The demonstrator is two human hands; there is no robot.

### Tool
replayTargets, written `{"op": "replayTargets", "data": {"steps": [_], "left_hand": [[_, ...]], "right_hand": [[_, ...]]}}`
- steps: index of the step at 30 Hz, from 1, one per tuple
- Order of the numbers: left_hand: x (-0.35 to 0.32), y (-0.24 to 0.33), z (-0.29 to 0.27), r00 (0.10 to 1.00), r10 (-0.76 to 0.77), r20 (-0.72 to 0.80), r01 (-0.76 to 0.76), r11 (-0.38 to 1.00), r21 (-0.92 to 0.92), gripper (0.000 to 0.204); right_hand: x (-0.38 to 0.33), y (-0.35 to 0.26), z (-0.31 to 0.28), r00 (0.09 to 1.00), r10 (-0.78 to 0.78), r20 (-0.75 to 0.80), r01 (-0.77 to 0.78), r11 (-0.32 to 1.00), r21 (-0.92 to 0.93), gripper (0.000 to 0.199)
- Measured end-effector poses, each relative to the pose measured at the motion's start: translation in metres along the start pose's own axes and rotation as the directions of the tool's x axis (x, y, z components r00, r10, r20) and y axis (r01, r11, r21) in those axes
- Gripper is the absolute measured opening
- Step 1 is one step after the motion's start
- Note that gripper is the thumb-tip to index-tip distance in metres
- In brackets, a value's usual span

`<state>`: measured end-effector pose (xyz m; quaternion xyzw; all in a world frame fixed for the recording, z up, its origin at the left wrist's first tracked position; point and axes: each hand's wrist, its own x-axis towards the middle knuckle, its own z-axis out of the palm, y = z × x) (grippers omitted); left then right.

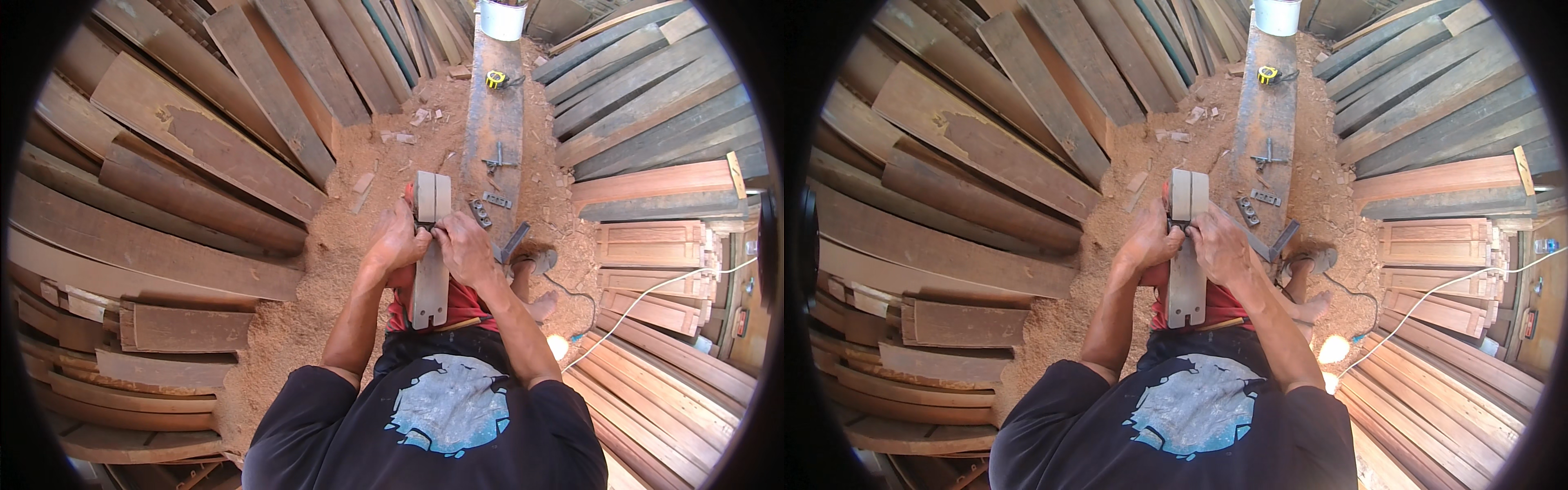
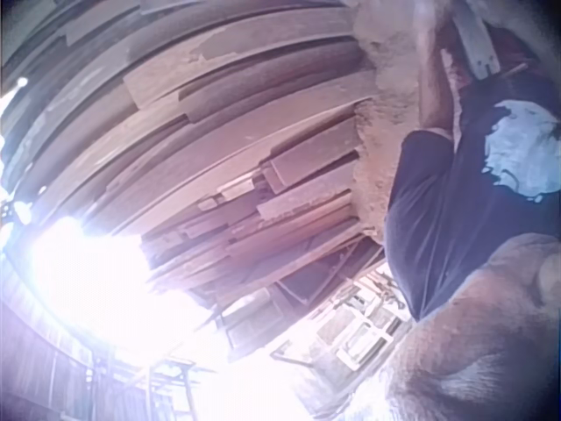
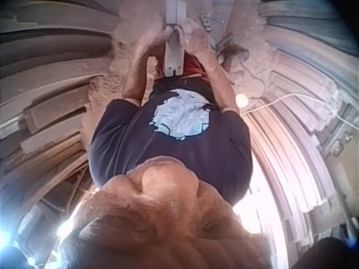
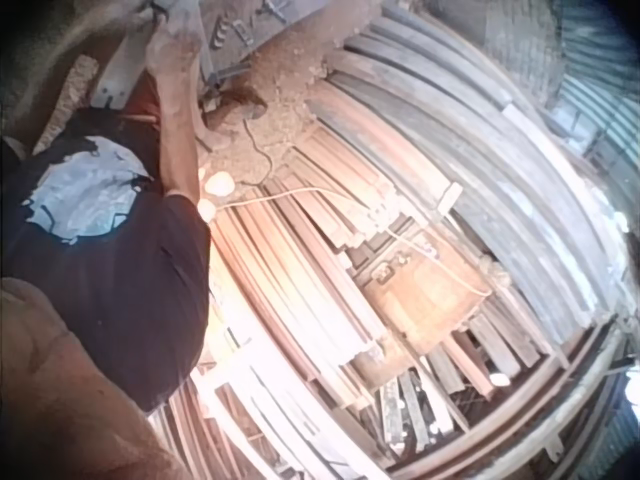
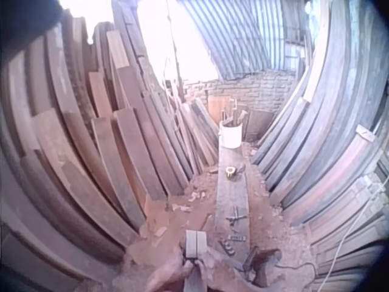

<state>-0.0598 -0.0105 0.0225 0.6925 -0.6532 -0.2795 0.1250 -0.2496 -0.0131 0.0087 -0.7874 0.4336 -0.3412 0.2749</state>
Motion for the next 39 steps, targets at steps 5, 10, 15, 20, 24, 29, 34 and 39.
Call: {"op": "replayTargets", "data": {"steps": [5, 10, 15, 20, 24, 29, 34, 39], "left_hand": [[0.000, -0.001, 0.002, 0.999, 0.023, -0.025, -0.023, 1.000, 0.012, 0.058], [-0.002, -0.004, 0.003, 0.999, 0.036, -0.028, -0.037, 0.999, -0.004, 0.065], [0.002, 0.003, -0.002, 1.000, -0.019, 0.001, 0.019, 0.999, -0.039, 0.065], [0.001, -0.007, 0.002, 1.000, -0.022, -0.018, 0.021, 0.998, -0.053, 0.060], [0.001, -0.008, 0.000, 1.000, 0.004, -0.013, -0.005, 0.996, -0.085, 0.060], [0.000, 0.001, -0.006, 0.999, 0.042, -0.018, -0.043, 0.998, -0.052, 0.058], [-0.004, -0.005, -0.006, 0.999, 0.028, -0.034, -0.030, 0.998, -0.051, 0.059], [0.006, -0.002, -0.005, 1.000, -0.010, 0.017, 0.011, 0.994, -0.108, 0.061]], "right_hand": [[-0.001, 0.003, 0.007, 0.999, -0.011, -0.046, 0.010, 1.000, -0.027, 0.011], [0.002, -0.003, 0.000, 0.999, -0.041, -0.024, 0.041, 0.999, 0.006, 0.010], [0.001, 0.003, 0.008, 0.997, -0.041, -0.069, 0.037, 0.998, -0.058, 0.010], [0.003, -0.001, -0.003, 0.999, 0.036, -0.037, -0.037, 0.999, -0.019, 0.010], [0.000, 0.058, -0.010, 0.970, 0.224, -0.095, -0.237, 0.958, -0.159, 0.016], [0.005, 0.163, -0.020, 0.922, 0.384, -0.048, -0.375, 0.857, -0.354, 0.025], [0.054, 0.199, -0.005, 0.896, 0.440, 0.054, -0.361, 0.795, -0.488, 0.033], [0.075, 0.288, 0.035, 0.849, 0.522, -0.079, -0.496, 0.739, -0.455, 0.037]]}}
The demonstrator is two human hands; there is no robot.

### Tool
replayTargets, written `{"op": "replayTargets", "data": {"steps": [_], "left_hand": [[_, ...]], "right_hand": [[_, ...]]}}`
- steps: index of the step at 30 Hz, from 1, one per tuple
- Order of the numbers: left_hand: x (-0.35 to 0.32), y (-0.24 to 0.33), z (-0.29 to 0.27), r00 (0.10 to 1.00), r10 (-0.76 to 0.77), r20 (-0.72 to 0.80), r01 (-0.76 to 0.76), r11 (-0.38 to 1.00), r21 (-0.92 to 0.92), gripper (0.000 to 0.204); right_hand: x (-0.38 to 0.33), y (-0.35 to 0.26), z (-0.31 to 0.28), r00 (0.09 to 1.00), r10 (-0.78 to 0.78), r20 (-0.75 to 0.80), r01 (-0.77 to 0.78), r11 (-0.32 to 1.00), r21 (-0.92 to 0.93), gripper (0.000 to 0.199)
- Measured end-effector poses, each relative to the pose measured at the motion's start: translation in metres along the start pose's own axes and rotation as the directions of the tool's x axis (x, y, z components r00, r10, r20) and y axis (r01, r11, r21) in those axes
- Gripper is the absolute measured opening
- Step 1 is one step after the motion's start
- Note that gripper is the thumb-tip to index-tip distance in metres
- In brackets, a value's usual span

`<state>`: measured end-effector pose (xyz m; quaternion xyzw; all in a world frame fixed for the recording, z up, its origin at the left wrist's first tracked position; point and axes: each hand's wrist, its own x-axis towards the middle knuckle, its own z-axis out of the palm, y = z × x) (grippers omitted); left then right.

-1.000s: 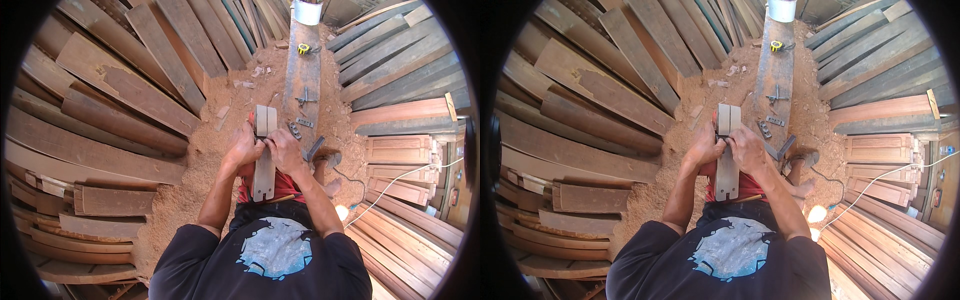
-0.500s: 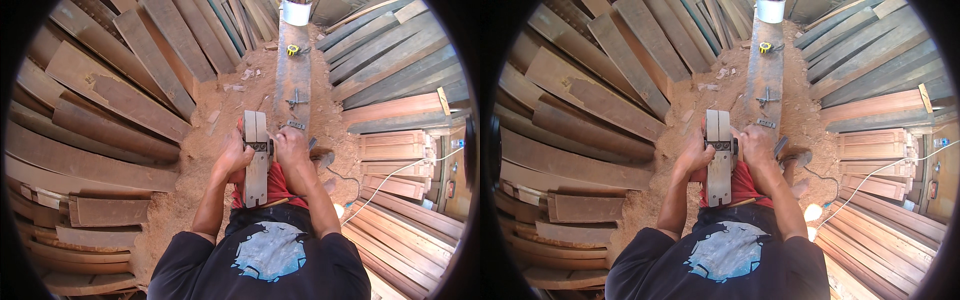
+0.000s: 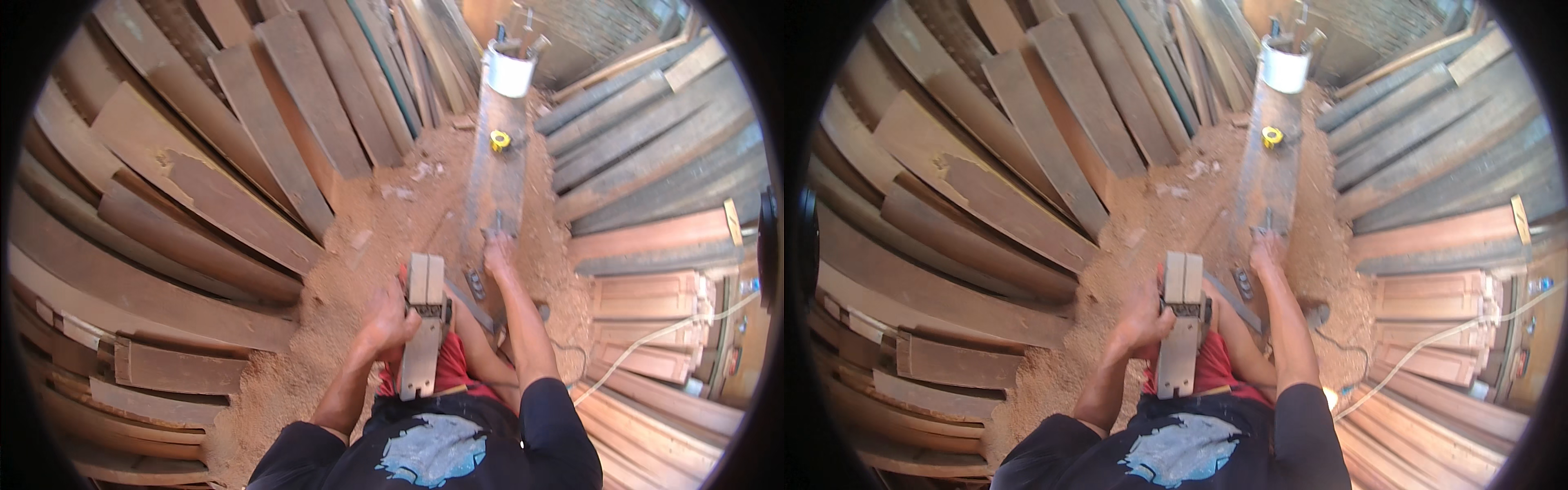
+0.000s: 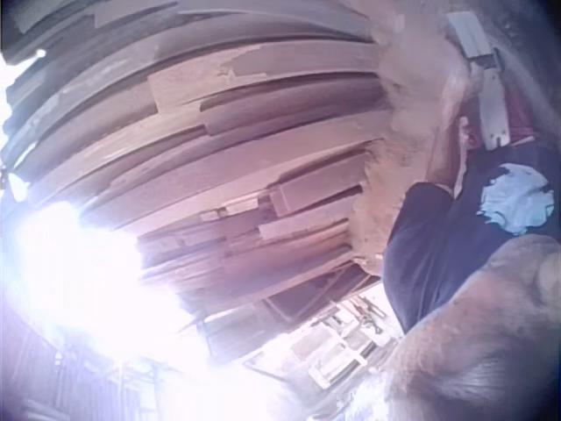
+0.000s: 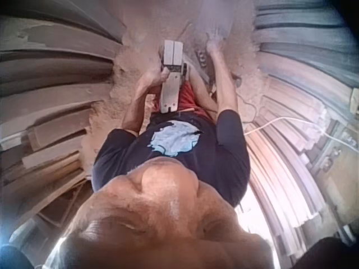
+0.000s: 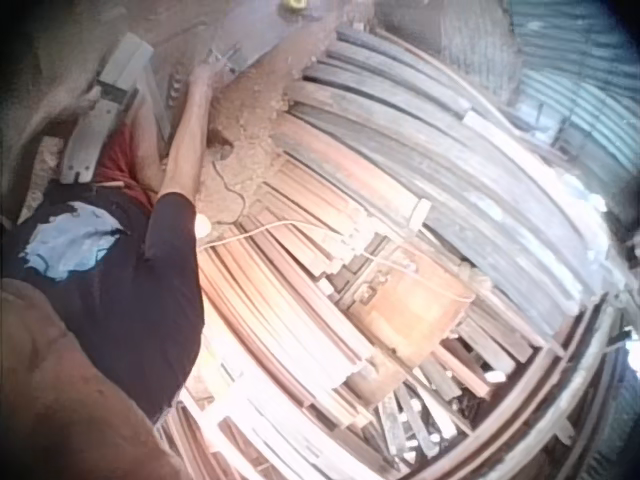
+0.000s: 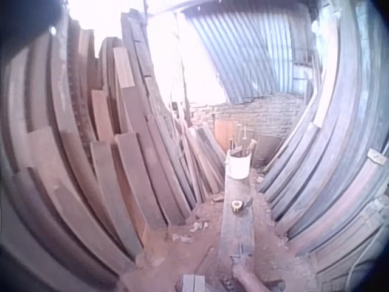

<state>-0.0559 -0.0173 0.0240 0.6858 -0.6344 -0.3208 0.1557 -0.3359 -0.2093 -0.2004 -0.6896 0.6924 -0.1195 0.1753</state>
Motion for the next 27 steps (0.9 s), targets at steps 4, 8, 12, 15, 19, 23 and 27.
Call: {"op": "replayTargets", "data": {"steps": [4, 8, 12, 15, 19, 23, 27], "left_hand": [[0.002, -0.004, -0.006, 0.993, -0.105, 0.050, 0.101, 0.992, 0.071, 0.060], [-0.002, -0.006, -0.004, 0.997, -0.069, 0.029, 0.067, 0.996, 0.056, 0.059], [0.001, 0.009, -0.010, 0.991, -0.107, 0.084, 0.099, 0.991, 0.094, 0.062], [-0.003, 0.008, -0.009, 0.986, -0.144, 0.083, 0.134, 0.984, 0.122, 0.065], [0.000, 0.006, -0.006, 0.986, -0.139, 0.095, 0.135, 0.990, 0.045, 0.067], [0.006, -0.033, 0.032, 0.998, -0.050, -0.034, 0.045, 0.992, -0.118, 0.063], [0.002, -0.019, 0.020, 1.000, 0.015, -0.003, -0.015, 0.998, -0.058, 0.063]], "right_hand": [[0.004, -0.015, 0.005, 0.994, -0.112, 0.012, 0.112, 0.976, -0.187, 0.022], [-0.005, -0.017, 0.001, 0.978, -0.196, -0.066, 0.181, 0.966, -0.182, 0.015], [-0.007, -0.005, -0.001, 0.965, -0.209, -0.161, 0.193, 0.975, -0.111, 0.012], [-0.019, -0.019, -0.019, 0.964, -0.221, -0.146, 0.213, 0.974, -0.070, 0.013], [-0.049, -0.032, -0.051, 0.935, -0.236, -0.264, 0.273, 0.956, 0.111, 0.015], [-0.100, -0.062, -0.092, 0.968, -0.120, -0.219, 0.212, 0.857, 0.470, 0.019], [-0.157, -0.075, -0.126, 0.986, -0.112, -0.124, 0.167, 0.693, 0.701, 0.016]]}}
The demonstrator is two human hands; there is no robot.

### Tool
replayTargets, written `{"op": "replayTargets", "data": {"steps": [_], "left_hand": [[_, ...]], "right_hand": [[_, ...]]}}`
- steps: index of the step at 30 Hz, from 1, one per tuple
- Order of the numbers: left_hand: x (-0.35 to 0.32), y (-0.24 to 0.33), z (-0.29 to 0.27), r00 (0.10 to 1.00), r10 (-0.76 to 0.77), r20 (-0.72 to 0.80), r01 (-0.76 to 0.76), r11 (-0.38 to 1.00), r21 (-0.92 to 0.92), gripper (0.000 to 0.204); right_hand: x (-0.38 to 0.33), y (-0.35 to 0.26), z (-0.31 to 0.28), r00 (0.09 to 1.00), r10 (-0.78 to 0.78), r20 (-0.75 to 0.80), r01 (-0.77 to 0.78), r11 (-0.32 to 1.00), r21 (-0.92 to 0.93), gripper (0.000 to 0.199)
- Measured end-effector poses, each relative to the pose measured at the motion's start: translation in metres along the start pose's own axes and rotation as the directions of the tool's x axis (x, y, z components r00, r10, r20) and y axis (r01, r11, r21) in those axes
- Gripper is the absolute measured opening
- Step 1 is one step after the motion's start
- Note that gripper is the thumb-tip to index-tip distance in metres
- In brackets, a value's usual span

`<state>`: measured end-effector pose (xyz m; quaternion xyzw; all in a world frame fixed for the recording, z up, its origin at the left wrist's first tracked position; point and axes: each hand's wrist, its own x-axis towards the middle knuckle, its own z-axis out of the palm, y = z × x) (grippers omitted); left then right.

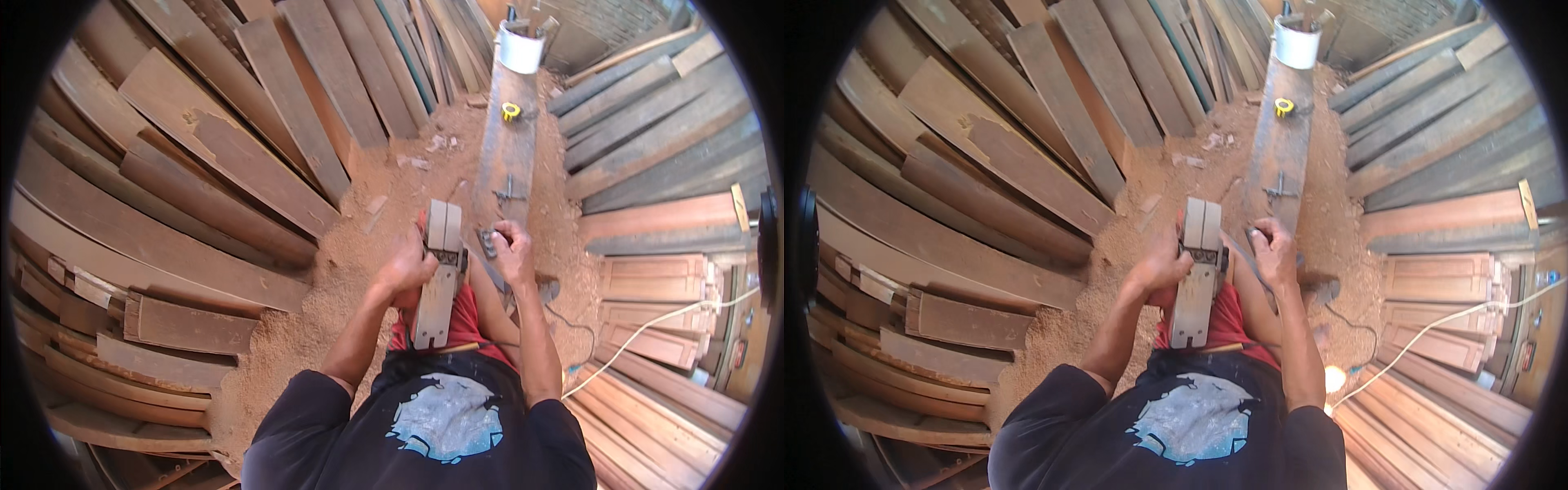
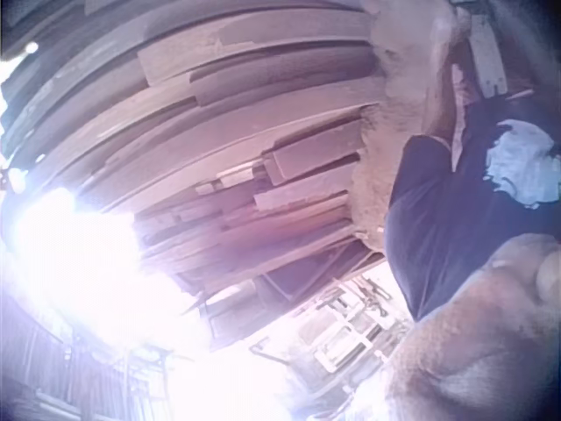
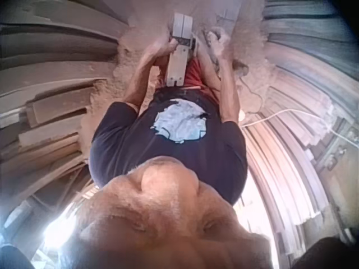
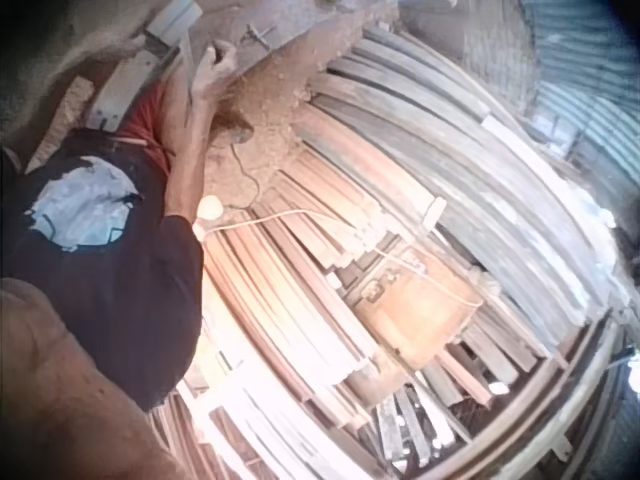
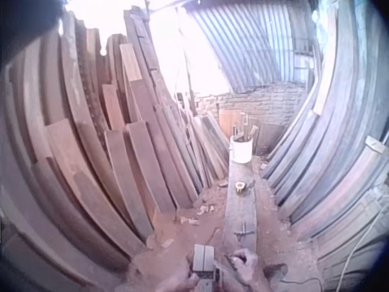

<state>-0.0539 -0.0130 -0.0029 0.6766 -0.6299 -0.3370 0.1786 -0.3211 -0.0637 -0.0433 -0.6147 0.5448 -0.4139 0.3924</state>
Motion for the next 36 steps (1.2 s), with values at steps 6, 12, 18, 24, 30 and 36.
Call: {"op": "replayTargets", "data": {"steps": [6, 12, 18, 24, 30, 36], "left_hand": [[-0.018, 0.023, -0.013, 0.999, 0.045, -0.021, -0.044, 0.999, 0.020, 0.062], [-0.018, 0.030, -0.014, 0.999, -0.016, -0.033, 0.015, 1.000, -0.009, 0.059], [-0.009, 0.011, -0.017, 1.000, 0.001, -0.013, -0.003, 0.991, -0.136, 0.058], [-0.008, 0.007, -0.019, 0.999, -0.027, -0.021, 0.023, 0.982, -0.188, 0.063], [-0.012, 0.021, -0.026, 0.998, -0.029, -0.055, 0.012, 0.960, -0.281, 0.062], [-0.009, -0.006, -0.014, 0.998, 0.061, -0.028, -0.064, 0.992, -0.113, 0.063]], "right_hand": [[-0.045, -0.074, 0.005, 0.970, -0.114, 0.215, 0.095, 0.991, 0.097, 0.018], [-0.048, -0.091, 0.026, 0.922, -0.306, 0.237, 0.318, 0.948, -0.015, 0.015], [-0.045, -0.089, 0.037, 0.886, -0.384, 0.259, 0.409, 0.911, -0.047, 0.016], [-0.040, -0.086, 0.042, 0.859, -0.425, 0.284, 0.462, 0.884, -0.075, 0.014], [-0.035, -0.090, 0.049, 0.860, -0.421, 0.287, 0.464, 0.880, -0.101, 0.014], [-0.034, -0.103, 0.053, 0.809, -0.502, 0.305, 0.565, 0.808, -0.166, 0.013]]}}
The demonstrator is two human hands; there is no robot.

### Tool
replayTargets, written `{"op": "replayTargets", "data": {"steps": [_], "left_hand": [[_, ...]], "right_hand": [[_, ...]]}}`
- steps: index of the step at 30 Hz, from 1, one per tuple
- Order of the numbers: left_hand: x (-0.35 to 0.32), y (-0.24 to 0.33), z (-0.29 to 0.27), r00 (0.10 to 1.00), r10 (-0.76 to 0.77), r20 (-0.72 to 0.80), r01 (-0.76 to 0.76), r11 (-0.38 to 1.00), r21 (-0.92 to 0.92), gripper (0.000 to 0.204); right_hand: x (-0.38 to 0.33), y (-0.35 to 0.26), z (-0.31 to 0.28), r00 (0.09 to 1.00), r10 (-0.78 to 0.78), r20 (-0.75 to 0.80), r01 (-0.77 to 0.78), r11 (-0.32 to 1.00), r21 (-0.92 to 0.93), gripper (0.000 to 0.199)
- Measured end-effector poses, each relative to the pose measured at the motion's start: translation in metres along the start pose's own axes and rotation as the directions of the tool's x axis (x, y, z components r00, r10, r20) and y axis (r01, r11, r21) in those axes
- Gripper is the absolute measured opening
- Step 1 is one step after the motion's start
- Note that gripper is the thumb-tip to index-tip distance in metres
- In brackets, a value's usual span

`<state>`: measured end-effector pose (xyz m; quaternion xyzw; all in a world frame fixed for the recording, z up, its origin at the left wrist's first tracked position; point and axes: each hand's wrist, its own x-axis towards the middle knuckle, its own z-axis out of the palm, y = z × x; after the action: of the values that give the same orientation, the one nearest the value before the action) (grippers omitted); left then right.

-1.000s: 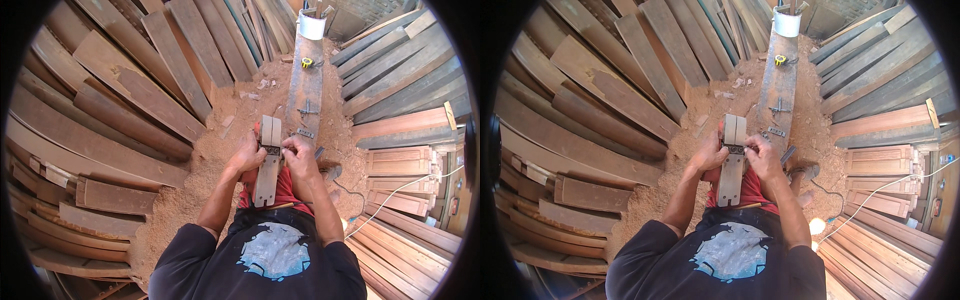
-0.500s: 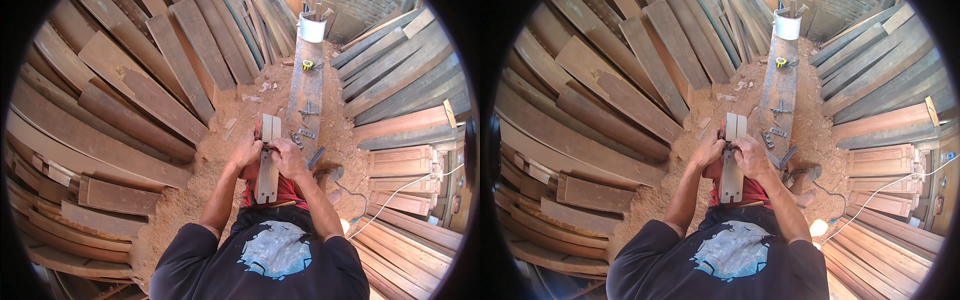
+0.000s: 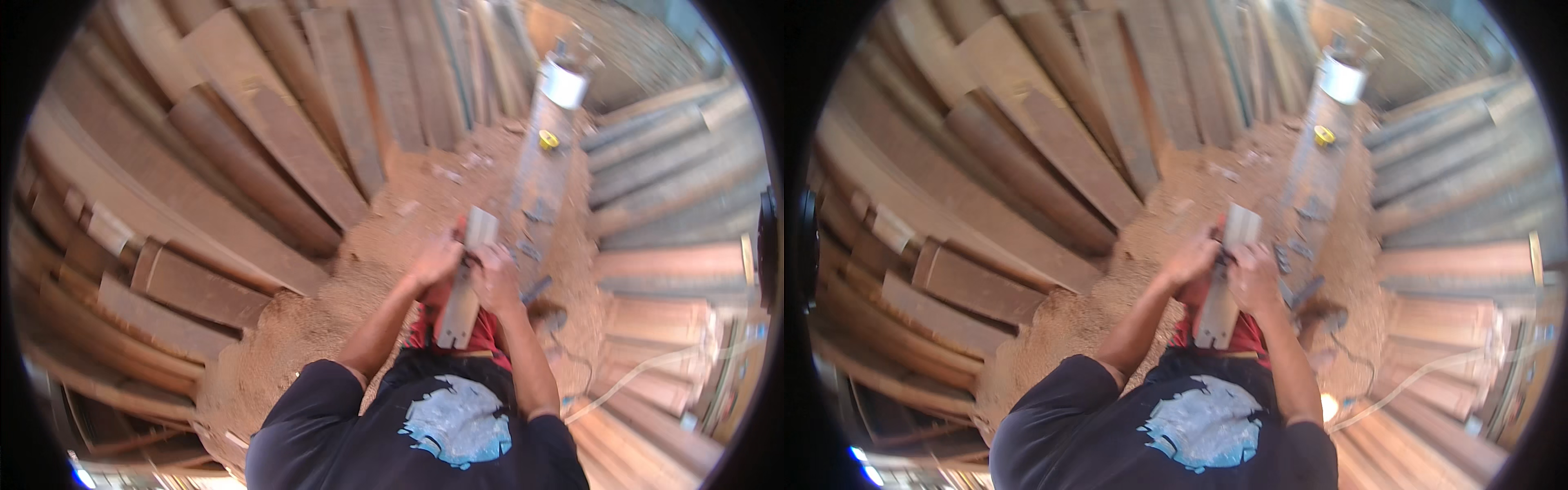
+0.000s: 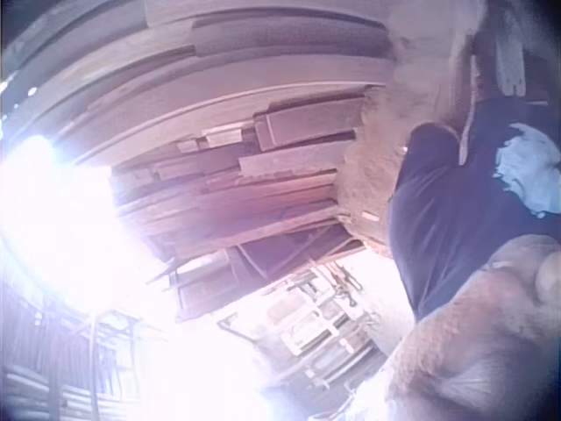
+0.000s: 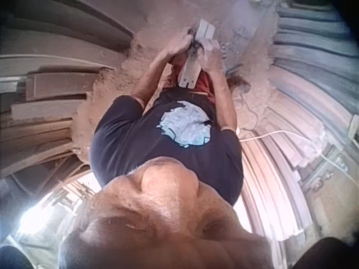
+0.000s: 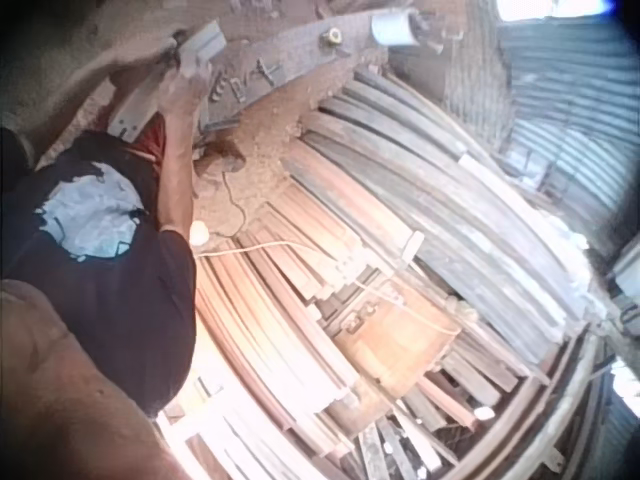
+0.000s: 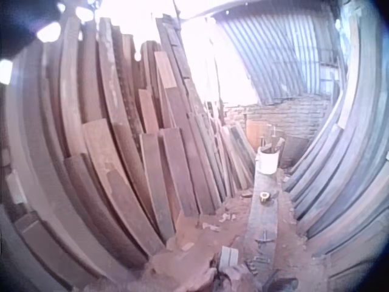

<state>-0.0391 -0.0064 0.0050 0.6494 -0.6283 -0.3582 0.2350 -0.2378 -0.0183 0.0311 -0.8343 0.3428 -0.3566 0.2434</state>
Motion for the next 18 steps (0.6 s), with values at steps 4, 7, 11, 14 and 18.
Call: {"op": "replayTargets", "data": {"steps": [4, 7, 11, 14, 18], "left_hand": [[0.008, 0.002, 0.017, 0.994, -0.050, -0.092, 0.039, 0.992, -0.121, 0.058], [0.010, 0.022, 0.021, 0.994, -0.089, -0.070, 0.086, 0.995, -0.054, 0.054], [-0.003, 0.033, 0.005, 0.994, -0.096, -0.057, 0.091, 0.992, -0.089, 0.056], [-0.003, 0.027, 0.012, 0.989, -0.101, -0.109, 0.091, 0.991, -0.097, 0.057], [0.004, 0.018, 0.027, 0.977, -0.063, -0.202, 0.035, 0.990, -0.139, 0.052]], "right_hand": [[-0.005, 0.004, 0.002, 0.999, 0.045, 0.031, -0.044, 0.999, -0.032, 0.014], [-0.009, 0.006, -0.003, 0.992, 0.126, 0.019, -0.125, 0.991, -0.044, 0.013], [-0.010, 0.007, 0.004, 0.986, 0.166, 0.023, -0.160, 0.972, -0.170, 0.017], [-0.006, 0.002, 0.008, 0.982, 0.181, 0.061, -0.165, 0.965, -0.205, 0.019], [-0.004, -0.005, 0.002, 0.975, 0.224, 0.018, -0.220, 0.967, -0.128, 0.032]]}}
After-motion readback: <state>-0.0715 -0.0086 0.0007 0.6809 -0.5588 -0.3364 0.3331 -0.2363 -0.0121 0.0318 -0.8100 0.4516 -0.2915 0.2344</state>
